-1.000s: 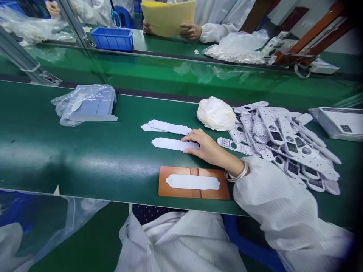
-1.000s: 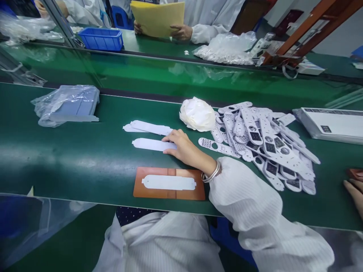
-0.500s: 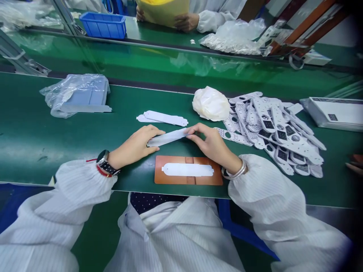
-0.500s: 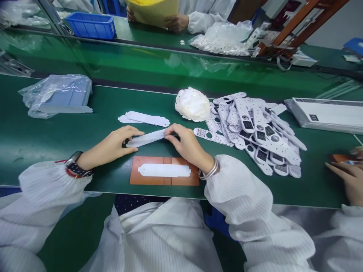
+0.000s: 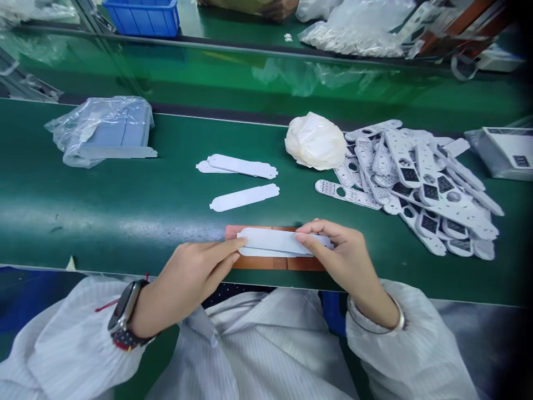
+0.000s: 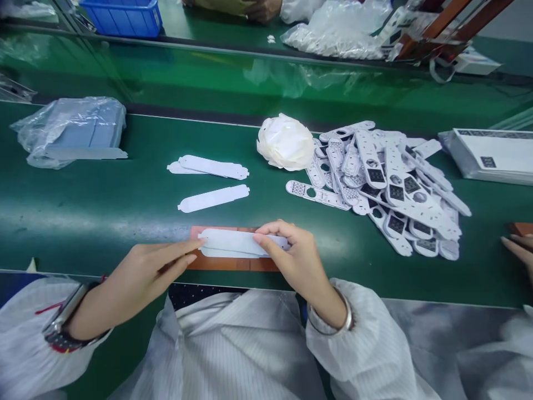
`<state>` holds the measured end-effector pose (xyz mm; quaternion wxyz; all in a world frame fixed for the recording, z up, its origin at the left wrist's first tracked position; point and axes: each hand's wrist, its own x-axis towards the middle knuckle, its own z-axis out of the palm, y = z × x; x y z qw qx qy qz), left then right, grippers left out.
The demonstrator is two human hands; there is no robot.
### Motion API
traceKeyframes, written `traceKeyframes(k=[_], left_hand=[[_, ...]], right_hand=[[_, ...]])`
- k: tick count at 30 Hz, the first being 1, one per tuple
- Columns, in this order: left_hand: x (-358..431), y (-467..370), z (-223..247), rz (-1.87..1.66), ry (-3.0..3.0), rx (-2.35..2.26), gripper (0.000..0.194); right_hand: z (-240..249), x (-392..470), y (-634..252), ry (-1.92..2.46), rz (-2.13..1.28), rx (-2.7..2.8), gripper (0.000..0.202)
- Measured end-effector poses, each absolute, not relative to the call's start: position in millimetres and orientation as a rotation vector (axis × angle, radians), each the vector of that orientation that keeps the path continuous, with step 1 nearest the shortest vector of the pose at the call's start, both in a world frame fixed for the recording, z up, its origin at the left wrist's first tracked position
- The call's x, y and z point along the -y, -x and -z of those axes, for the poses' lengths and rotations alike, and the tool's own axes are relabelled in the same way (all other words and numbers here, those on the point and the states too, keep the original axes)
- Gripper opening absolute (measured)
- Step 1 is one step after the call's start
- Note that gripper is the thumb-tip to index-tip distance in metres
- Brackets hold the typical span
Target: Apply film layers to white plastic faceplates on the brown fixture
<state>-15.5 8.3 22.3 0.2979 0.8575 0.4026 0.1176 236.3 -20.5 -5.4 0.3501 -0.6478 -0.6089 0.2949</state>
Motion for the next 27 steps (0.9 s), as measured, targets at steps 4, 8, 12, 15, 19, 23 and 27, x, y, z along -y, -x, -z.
traceKeyframes(k=[4, 8, 12, 15, 19, 23, 27], left_hand=[[10.1, 17.5, -13.7, -0.193, -2.43, -1.161, 0.041], [17.2, 11.1, -15.2, 0.306, -2.579, -1.156, 0.049], [15.2, 4.0, -20.4, 0.539, -2.526, -1.241, 0.053], [13.0, 1.4, -21.1, 0.547, -2.514, -1.267, 0.051], [15.6, 1.7, -18.0, 0.509, -2.57, -1.247, 0.05], [21.2, 4.4, -14.5, 0.471, -2.603, -1.255, 0.05], [22.6, 2.5, -13.7, 0.487, -2.604, -1.267, 0.051]], right_hand=[[5.7, 22.5, -235.1, 1.715, -0.791, 1.614, 0.022], [12.2, 25.6, -230.2, 1.749, -0.7, 1.697, 0.015], [16.5, 29.4, -226.7, 1.76, -0.532, 1.741, 0.012], [18.7, 35.0, -225.9, 1.782, -0.391, 1.721, 0.014], [22.8, 45.1, -227.8, 1.867, -0.245, 1.649, 0.014], [26.4, 50.9, -229.6, 1.918, -0.176, 1.581, 0.013], [27.2, 52.2, -227.3, 1.951, -0.036, 1.578, 0.016]])
